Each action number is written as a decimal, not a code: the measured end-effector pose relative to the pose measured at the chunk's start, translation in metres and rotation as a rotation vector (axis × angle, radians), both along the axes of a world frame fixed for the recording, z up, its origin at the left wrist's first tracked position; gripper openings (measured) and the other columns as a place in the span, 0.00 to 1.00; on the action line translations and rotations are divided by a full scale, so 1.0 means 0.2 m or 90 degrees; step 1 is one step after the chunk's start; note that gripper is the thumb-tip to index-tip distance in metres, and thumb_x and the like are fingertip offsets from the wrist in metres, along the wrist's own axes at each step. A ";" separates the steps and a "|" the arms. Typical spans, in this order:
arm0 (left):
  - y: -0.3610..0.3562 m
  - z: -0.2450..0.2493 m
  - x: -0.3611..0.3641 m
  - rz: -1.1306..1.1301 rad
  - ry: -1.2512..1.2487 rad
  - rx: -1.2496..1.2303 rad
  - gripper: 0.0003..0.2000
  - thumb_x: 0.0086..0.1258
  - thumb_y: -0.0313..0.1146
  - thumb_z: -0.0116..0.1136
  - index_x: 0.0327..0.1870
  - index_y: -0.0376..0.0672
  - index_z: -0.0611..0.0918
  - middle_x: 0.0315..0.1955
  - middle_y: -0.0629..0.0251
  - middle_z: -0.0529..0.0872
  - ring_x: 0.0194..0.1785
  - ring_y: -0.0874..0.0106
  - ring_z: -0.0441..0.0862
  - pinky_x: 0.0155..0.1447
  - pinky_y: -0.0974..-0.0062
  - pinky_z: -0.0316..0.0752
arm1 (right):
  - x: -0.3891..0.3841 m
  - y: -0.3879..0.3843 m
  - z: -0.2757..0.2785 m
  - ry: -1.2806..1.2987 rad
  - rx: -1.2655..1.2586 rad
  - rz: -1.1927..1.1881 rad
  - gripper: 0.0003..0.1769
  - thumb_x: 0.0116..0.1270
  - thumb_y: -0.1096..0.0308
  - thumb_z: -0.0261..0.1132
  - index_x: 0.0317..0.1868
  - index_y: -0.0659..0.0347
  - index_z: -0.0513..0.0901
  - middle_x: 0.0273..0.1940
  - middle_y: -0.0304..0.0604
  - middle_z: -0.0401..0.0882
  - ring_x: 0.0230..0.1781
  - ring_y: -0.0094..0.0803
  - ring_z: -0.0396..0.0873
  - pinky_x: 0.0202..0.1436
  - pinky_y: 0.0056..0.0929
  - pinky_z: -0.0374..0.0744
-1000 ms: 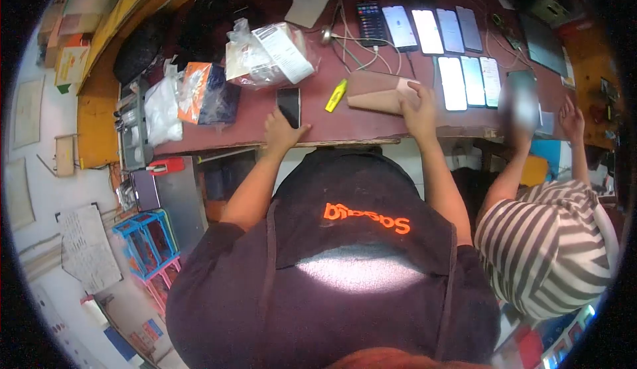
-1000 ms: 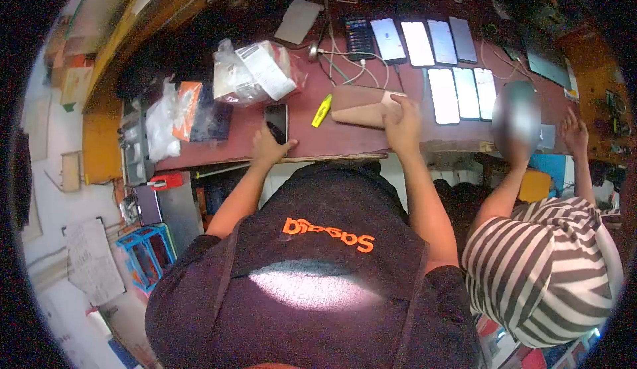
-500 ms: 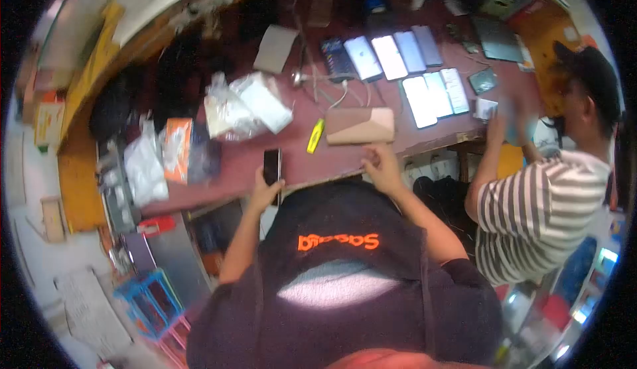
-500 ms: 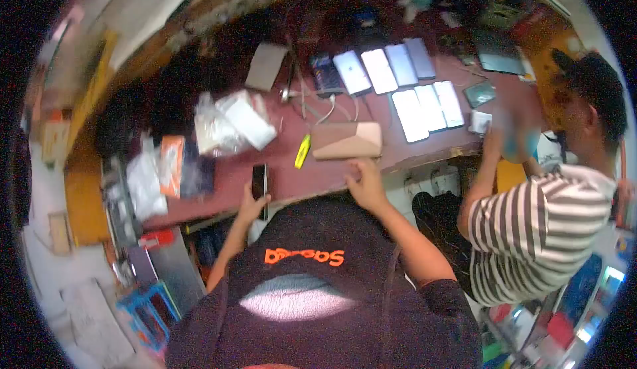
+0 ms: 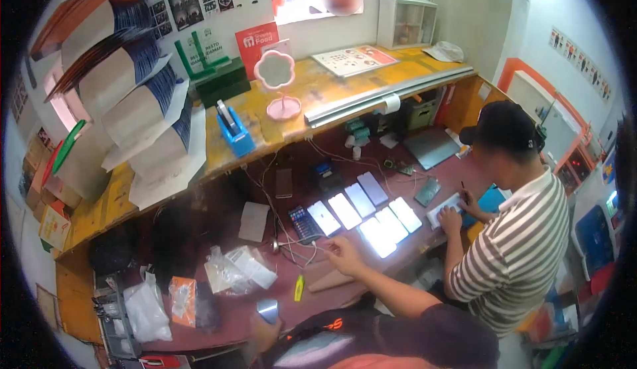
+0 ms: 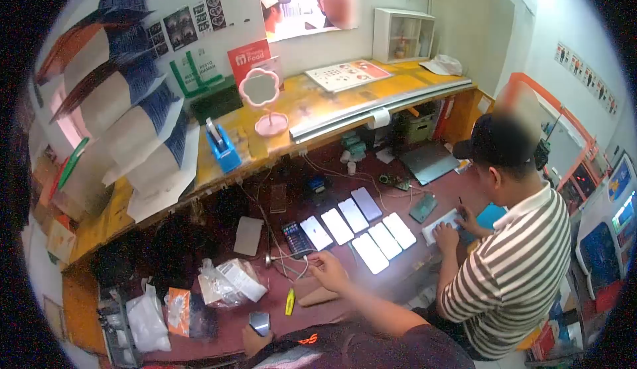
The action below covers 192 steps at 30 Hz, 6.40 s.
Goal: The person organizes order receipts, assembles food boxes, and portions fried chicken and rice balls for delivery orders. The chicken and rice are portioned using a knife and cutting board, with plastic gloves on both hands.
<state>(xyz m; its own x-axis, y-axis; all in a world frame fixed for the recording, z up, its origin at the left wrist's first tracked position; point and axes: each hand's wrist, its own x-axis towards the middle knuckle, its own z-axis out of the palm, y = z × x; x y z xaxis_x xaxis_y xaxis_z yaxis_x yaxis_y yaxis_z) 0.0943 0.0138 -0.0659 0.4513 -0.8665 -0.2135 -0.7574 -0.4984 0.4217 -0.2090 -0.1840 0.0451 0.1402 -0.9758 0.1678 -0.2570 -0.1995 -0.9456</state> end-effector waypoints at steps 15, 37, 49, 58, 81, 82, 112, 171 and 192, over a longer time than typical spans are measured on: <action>-0.14 -0.03 -0.33 0.146 -0.197 0.068 0.45 0.55 0.50 0.66 0.69 0.29 0.62 0.56 0.37 0.72 0.62 0.42 0.69 0.66 0.49 0.63 | -0.18 -1.06 -0.04 -0.191 -0.070 -0.091 0.10 0.61 0.75 0.66 0.43 0.63 0.82 0.37 0.41 0.82 0.36 0.29 0.81 0.43 0.26 0.78; -0.29 0.26 0.03 0.211 -0.056 -0.411 0.39 0.69 0.50 0.58 0.73 0.33 0.58 0.70 0.45 0.61 0.73 0.52 0.57 0.76 0.56 0.51 | -0.90 -1.71 -0.55 -0.310 0.004 -0.408 0.09 0.61 0.83 0.59 0.42 0.68 0.81 0.38 0.43 0.81 0.41 0.29 0.78 0.49 0.28 0.75; -0.42 0.33 0.05 0.241 -0.220 -0.364 0.38 0.64 0.50 0.59 0.70 0.35 0.63 0.70 0.43 0.56 0.73 0.45 0.54 0.75 0.50 0.49 | -0.96 -1.65 0.32 -0.294 -0.489 -0.470 0.08 0.63 0.84 0.56 0.41 0.65 0.75 0.43 0.41 0.72 0.42 0.27 0.71 0.48 0.25 0.72; -0.57 0.51 0.10 0.194 -0.241 -0.321 0.39 0.63 0.52 0.60 0.69 0.34 0.64 0.72 0.42 0.54 0.75 0.45 0.51 0.75 0.49 0.46 | -0.65 -1.49 0.74 0.063 -0.753 -0.232 0.07 0.60 0.73 0.61 0.39 0.61 0.81 0.45 0.47 0.78 0.49 0.43 0.74 0.57 0.41 0.71; -0.68 0.49 0.20 0.207 -0.268 -0.173 0.36 0.62 0.52 0.61 0.63 0.33 0.70 0.64 0.36 0.66 0.69 0.42 0.61 0.70 0.46 0.55 | -0.38 -1.58 0.73 0.246 -0.703 -0.315 0.23 0.68 0.48 0.52 0.49 0.53 0.85 0.52 0.41 0.80 0.61 0.40 0.70 0.71 0.41 0.49; -0.70 0.48 0.21 0.212 -0.265 -0.165 0.36 0.62 0.52 0.61 0.63 0.33 0.70 0.64 0.36 0.66 0.69 0.42 0.61 0.70 0.46 0.55 | -0.38 -1.59 0.73 0.234 -0.709 -0.315 0.23 0.68 0.48 0.52 0.49 0.53 0.85 0.52 0.41 0.80 0.61 0.40 0.70 0.70 0.41 0.50; -0.92 0.67 0.26 0.327 0.284 -0.538 0.07 0.72 0.31 0.55 0.37 0.36 0.79 0.31 0.65 0.81 0.35 0.74 0.82 0.41 0.72 0.80 | -0.48 -1.86 0.65 0.313 -0.982 -0.285 0.30 0.75 0.41 0.45 0.48 0.52 0.87 0.47 0.37 0.86 0.50 0.39 0.80 0.57 0.43 0.73; -0.44 1.64 -0.95 -0.264 -0.023 -0.812 0.27 0.66 0.56 0.55 0.17 0.39 0.71 0.19 0.57 0.78 0.24 0.66 0.78 0.31 0.66 0.73 | 0.05 -0.16 0.86 -0.233 0.126 0.621 0.12 0.54 0.69 0.72 0.40 0.57 0.87 0.33 0.42 0.85 0.37 0.35 0.84 0.42 0.34 0.79; -0.41 1.59 -0.98 -0.183 0.114 -0.752 0.23 0.61 0.47 0.59 0.12 0.43 0.69 0.14 0.66 0.75 0.21 0.70 0.74 0.32 0.68 0.71 | 0.03 -0.33 1.07 -0.513 0.496 0.701 0.50 0.54 0.62 0.75 0.71 0.63 0.55 0.60 0.46 0.72 0.59 0.33 0.73 0.62 0.36 0.72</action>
<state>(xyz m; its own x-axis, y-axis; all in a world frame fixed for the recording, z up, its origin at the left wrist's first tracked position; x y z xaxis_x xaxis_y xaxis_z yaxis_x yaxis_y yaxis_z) -0.1025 -0.0681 0.2524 0.2576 -0.6327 0.7302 -0.6614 0.4355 0.6107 -0.2036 -0.2500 0.2596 0.9390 -0.3367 0.0703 0.2835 0.6417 -0.7126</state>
